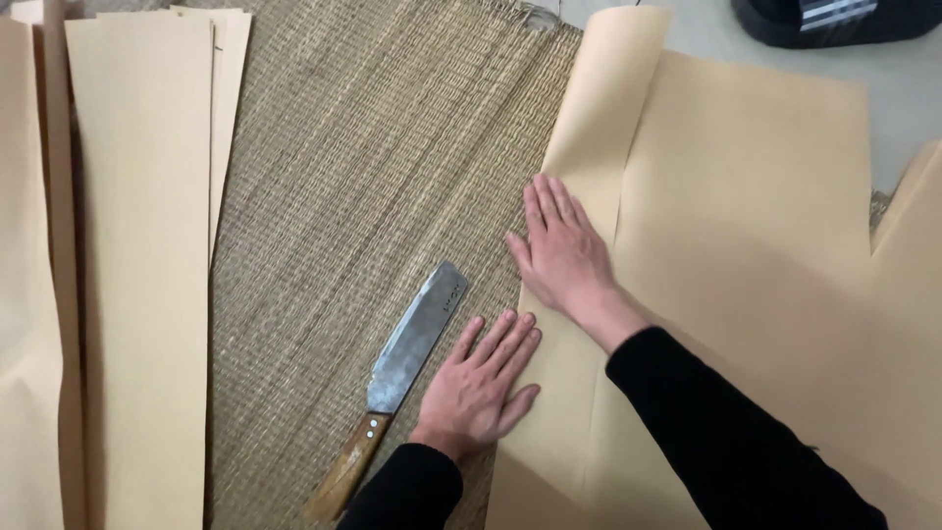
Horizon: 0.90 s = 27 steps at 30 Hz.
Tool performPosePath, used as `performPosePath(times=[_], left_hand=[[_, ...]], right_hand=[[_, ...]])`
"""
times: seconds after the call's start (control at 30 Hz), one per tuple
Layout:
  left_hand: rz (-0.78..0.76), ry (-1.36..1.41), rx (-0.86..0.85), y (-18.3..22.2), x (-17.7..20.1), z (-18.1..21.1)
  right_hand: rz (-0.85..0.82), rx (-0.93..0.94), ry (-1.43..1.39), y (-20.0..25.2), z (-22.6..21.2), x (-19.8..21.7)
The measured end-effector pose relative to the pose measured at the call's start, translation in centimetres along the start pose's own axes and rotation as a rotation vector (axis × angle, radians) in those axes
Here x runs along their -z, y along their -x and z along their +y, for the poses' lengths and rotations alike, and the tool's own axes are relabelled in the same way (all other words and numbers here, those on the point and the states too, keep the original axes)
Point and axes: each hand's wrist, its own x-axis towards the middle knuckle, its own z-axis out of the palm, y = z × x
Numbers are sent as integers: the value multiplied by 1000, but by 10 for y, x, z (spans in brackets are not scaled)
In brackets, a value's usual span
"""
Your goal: Folding and cutting large sheets of brown paper into strips using a knife.
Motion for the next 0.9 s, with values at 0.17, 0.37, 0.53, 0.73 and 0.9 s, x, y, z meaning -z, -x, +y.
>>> performPosePath(times=[0.17,0.37,0.53,0.73,0.9], left_hand=[[21,9,10,-2,4,1],[17,46,25,-4,9,3],[-66,23,15,0,-2,-1],[27,82,22,-6,9,0],[16,57,30,-4,7,0]], right_hand=[[-36,-41,8,-32,7,3],[55,-36,-10,-4,-8,-12],[-23,-19,5,40,-33,-24],[111,-7,-37,16,-16,-14],[-22,-79,41,-29,6,-9]])
